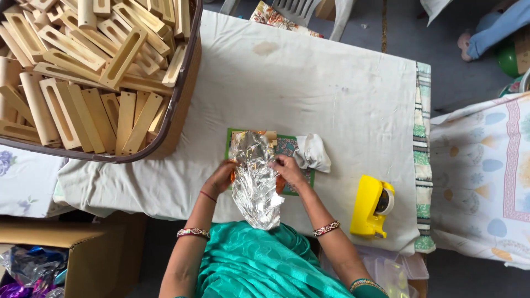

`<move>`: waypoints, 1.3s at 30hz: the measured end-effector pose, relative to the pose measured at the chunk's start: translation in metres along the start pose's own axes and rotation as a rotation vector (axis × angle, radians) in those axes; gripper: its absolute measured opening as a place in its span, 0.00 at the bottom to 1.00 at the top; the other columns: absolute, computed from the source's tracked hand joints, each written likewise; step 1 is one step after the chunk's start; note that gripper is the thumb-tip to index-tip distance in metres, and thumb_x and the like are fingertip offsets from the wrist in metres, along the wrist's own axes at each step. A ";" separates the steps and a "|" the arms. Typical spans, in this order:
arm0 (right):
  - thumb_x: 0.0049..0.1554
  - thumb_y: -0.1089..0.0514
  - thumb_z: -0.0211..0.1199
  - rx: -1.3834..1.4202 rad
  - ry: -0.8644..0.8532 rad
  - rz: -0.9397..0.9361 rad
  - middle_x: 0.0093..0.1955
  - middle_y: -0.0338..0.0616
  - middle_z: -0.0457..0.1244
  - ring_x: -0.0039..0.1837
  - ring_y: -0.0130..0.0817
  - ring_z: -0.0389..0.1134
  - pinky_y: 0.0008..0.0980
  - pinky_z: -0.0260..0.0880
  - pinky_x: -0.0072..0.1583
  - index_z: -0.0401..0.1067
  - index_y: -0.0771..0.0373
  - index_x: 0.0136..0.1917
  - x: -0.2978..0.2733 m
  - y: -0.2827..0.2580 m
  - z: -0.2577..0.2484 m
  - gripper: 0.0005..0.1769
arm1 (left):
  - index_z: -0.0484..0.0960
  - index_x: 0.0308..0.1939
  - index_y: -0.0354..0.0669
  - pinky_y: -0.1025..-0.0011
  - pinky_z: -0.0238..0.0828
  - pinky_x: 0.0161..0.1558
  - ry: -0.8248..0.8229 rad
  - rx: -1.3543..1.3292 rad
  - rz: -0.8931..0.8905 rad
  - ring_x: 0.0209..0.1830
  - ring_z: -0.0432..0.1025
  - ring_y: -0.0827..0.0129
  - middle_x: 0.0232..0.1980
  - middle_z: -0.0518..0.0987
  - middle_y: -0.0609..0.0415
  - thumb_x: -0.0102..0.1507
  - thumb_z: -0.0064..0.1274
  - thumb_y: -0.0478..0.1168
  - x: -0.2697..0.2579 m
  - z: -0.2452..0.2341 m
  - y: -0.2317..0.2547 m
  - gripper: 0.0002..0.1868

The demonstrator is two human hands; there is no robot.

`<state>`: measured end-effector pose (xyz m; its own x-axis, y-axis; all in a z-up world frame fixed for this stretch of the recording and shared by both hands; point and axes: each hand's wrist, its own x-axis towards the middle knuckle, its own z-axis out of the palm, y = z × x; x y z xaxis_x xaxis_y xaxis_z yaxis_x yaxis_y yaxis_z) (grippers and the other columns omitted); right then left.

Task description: Cleaning and wiping down wooden blocks and preparing them for packaging.

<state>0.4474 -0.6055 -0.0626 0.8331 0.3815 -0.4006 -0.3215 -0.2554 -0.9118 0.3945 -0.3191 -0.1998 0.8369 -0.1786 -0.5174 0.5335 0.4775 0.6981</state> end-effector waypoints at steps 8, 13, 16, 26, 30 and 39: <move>0.54 0.49 0.74 0.048 0.407 -0.159 0.60 0.49 0.66 0.57 0.33 0.69 0.33 0.73 0.58 0.64 0.70 0.71 -0.017 -0.018 0.010 0.39 | 0.79 0.54 0.39 0.70 0.74 0.35 0.218 -0.197 0.063 0.37 0.74 0.73 0.43 0.79 0.57 0.65 0.59 0.49 -0.067 0.044 0.103 0.20; 0.59 0.49 0.78 -0.100 0.475 -0.238 0.73 0.59 0.56 0.70 0.42 0.61 0.45 0.64 0.66 0.51 0.75 0.79 -0.046 -0.005 0.038 0.51 | 0.79 0.54 0.39 0.67 0.76 0.33 0.316 -0.354 0.175 0.36 0.76 0.69 0.43 0.81 0.55 0.68 0.59 0.46 -0.059 0.040 0.082 0.17; 0.47 0.44 0.77 -0.410 0.516 -0.153 0.54 0.54 0.69 0.54 0.38 0.71 0.43 0.72 0.55 0.59 0.74 0.71 -0.045 -0.018 0.053 0.51 | 0.79 0.54 0.41 0.68 0.76 0.33 0.329 -0.423 0.199 0.37 0.78 0.70 0.44 0.82 0.57 0.67 0.57 0.44 -0.068 0.045 0.079 0.15; 0.59 0.60 0.67 0.103 0.433 -0.092 0.37 0.34 0.66 0.37 0.19 0.61 0.23 0.61 0.40 0.78 0.68 0.51 -0.011 0.049 -0.016 0.09 | 0.80 0.53 0.37 0.61 0.79 0.40 0.500 -0.130 0.096 0.42 0.79 0.61 0.46 0.82 0.48 0.61 0.61 0.43 -0.106 0.002 0.045 0.20; 0.58 0.59 0.63 -0.175 0.418 0.161 0.34 0.38 0.66 0.32 0.24 0.62 0.28 0.64 0.34 0.77 0.67 0.52 -0.021 -0.004 -0.013 0.11 | 0.65 0.66 0.21 0.47 0.64 0.62 0.789 0.979 0.567 0.63 0.64 0.36 0.61 0.69 0.25 0.48 0.73 0.41 -0.202 0.070 0.137 0.49; 0.57 0.57 0.66 -0.462 0.275 -0.085 0.44 0.46 0.72 0.43 0.30 0.72 0.30 0.72 0.47 0.78 0.66 0.55 0.007 0.016 -0.024 0.14 | 0.70 0.62 0.31 0.53 0.67 0.56 0.225 1.475 0.437 0.55 0.71 0.43 0.63 0.74 0.34 0.47 0.73 0.53 -0.127 0.155 0.152 0.47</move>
<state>0.4585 -0.6281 -0.0777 0.9545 0.1875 -0.2320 -0.0677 -0.6213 -0.7806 0.3882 -0.3568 0.0484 0.9910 -0.0636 -0.1178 0.0185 -0.8067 0.5907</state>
